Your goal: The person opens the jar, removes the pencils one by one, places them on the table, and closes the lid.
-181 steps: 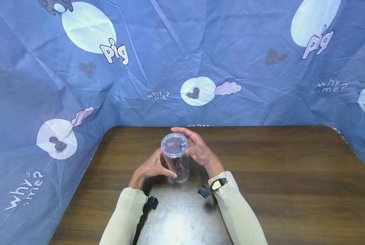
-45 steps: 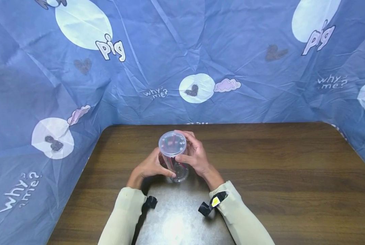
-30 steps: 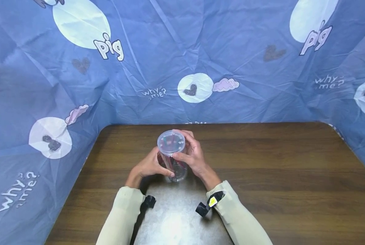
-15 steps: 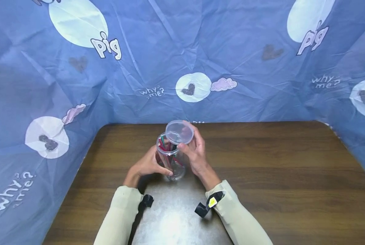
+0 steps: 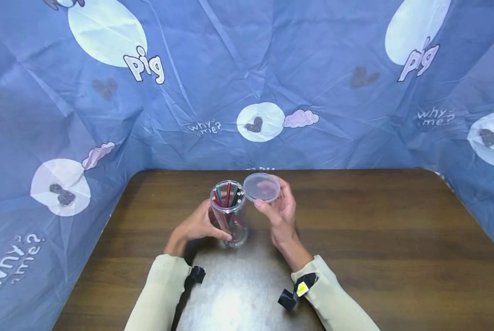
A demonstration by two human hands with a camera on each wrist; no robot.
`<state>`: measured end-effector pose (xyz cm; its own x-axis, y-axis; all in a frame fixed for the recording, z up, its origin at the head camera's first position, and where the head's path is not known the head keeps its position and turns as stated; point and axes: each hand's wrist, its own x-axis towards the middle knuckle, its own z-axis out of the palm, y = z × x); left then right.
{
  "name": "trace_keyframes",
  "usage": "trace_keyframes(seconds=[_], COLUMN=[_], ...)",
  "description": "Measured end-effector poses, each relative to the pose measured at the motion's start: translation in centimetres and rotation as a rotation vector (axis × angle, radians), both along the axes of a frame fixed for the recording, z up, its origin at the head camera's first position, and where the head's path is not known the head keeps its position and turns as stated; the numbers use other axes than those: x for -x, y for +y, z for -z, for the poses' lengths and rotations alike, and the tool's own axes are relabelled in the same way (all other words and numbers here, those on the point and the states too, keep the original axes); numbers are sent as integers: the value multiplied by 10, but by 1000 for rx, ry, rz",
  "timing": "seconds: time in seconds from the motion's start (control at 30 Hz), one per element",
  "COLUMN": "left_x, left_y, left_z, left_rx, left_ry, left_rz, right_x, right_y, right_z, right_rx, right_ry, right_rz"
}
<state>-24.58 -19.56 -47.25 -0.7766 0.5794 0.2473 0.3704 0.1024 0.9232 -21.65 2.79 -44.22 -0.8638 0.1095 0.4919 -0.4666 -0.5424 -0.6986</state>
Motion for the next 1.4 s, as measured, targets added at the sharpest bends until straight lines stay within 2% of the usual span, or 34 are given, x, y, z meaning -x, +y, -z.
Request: trace_keyframes(seconds=[0.17,0.43,0.67,0.87,1.07,1.27,1.4], left_x=[-2,-2,-1,-2,-2,-1,1], left_y=[0,1,2,-1,-7,-12,-15], left_z=[2,0,1,2,0,1,2], left_rx=[4,2,-28,-43,-32,-40,-43], left_ry=[-7,-18,-19,-13,-16,-17,-10], left_rz=[-7,-8,10,15,4,-5,-11], right_x=[-8,-17,-24,-27,-30,-32,-32], right_y=[21,53,65,66,59,56,54], right_z=[11,39,62,71,71,72,72], right_rx=[-93,-550,-761,-961,-1230,-1380,-1432], right_ry=[-9,-74,-81,-122,-39,47,95], right_rz=[-19,31,-15,14,92,129,138])
